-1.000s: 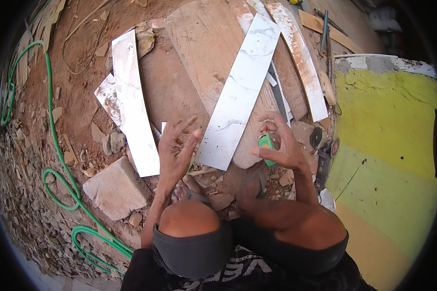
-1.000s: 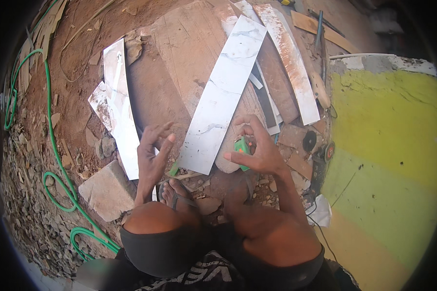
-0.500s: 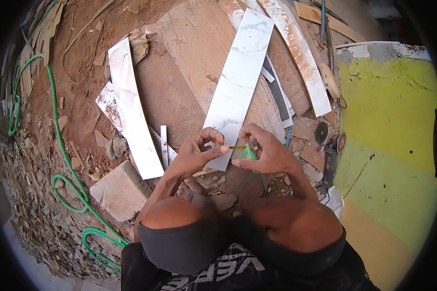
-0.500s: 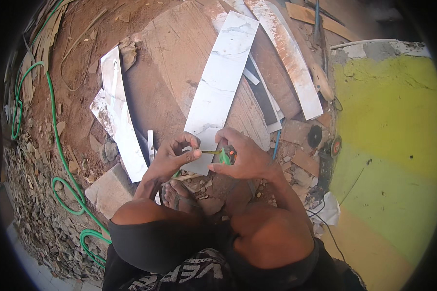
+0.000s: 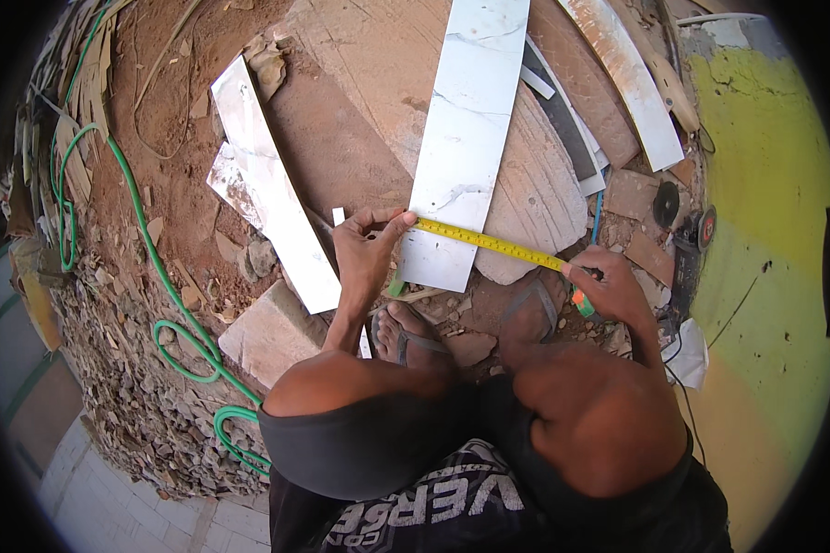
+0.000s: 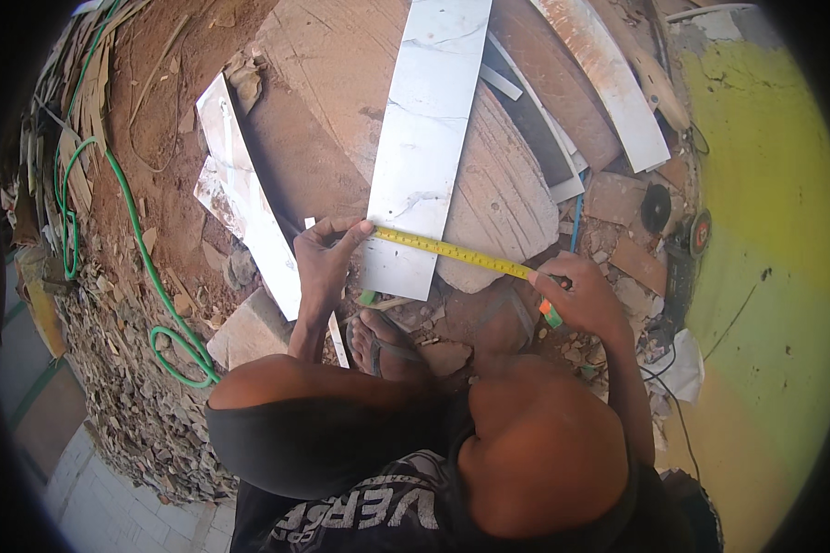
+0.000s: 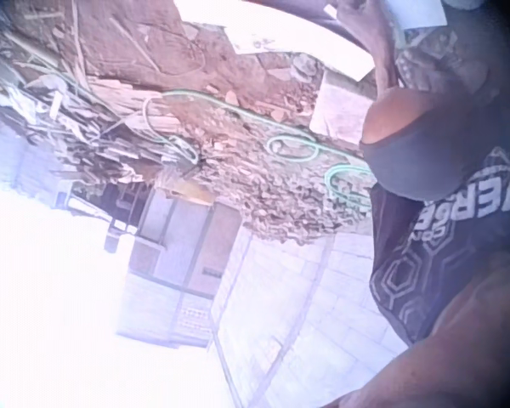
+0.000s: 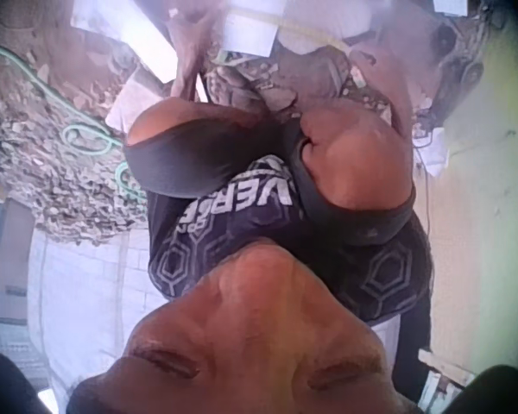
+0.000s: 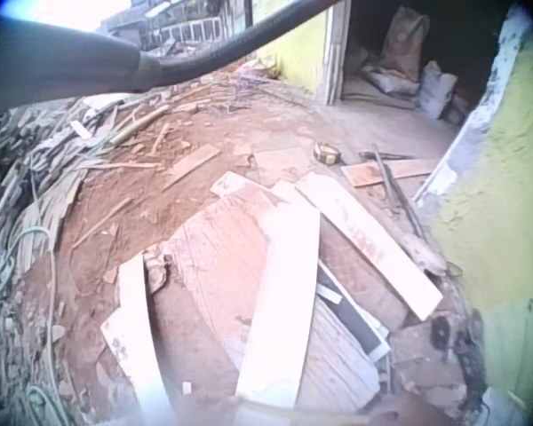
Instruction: The person retrieves a white tile from a water-filled basin, then sits on the ground to measure and mark several rectangular tiles using a tape measure and a green marker. The person handles the tiles one at a time, marking measurements on their surfaces.
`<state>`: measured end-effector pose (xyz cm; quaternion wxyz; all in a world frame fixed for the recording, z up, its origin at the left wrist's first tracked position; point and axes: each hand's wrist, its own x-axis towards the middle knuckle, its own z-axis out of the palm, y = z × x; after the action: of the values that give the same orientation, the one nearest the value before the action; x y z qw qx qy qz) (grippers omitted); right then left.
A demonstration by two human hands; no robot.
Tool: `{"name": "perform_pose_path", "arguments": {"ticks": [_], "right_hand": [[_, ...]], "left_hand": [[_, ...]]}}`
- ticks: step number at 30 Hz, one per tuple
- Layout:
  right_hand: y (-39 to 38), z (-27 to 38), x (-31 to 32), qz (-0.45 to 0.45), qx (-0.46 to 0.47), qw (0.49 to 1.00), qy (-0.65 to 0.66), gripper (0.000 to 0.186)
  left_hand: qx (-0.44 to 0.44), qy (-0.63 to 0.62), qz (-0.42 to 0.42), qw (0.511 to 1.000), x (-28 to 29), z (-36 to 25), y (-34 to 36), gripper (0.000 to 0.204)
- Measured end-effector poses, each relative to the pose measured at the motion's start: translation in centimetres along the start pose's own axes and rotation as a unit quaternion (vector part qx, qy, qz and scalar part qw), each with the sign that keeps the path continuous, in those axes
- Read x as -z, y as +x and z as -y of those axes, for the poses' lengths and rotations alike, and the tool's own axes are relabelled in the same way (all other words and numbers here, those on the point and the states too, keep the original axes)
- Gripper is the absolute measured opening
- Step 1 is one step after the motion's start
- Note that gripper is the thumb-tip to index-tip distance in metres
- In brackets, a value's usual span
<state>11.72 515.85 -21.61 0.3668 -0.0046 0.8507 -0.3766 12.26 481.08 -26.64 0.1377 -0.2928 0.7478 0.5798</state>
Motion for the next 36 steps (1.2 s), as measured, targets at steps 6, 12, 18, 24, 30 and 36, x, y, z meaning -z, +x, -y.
{"name": "perform_pose_path", "arguments": {"ticks": [6, 12, 18, 24, 30, 36], "right_hand": [[-1.0, -1.6, -0.5, -0.054, 0.021, 0.998, 0.028, 0.023], [-0.7, -2.7, -1.6, -0.107, 0.042, 0.993, 0.003, 0.022], [-0.7, -3.0, -1.4, -0.122, 0.041, 0.992, 0.003, 0.020], [0.0, -3.6, -0.5, -0.077, 0.074, 0.994, 0.036, 0.020], [1.3, -2.7, 2.6, -0.049, 0.047, 0.977, 0.200, 0.023], [5.6, -0.9, 4.5, -0.145, 0.048, 0.903, 0.402, 0.028]], "left_hand": [[-0.003, 0.007, -0.001, 1.000, -1.3, -0.7, -0.5, 0.026], [-0.034, 0.020, 0.008, 0.999, -0.8, -0.1, -0.7, 0.022], [-0.001, 0.024, 0.019, 1.000, -1.4, 0.1, -0.5, 0.024], [-0.008, -0.009, 0.042, 0.999, -1.5, 0.2, -0.9, 0.030], [0.041, -0.028, 0.098, 0.994, -1.5, 0.7, -1.4, 0.026], [0.038, -0.054, 0.077, 0.995, -2.6, -1.2, -1.5, 0.030]]}}
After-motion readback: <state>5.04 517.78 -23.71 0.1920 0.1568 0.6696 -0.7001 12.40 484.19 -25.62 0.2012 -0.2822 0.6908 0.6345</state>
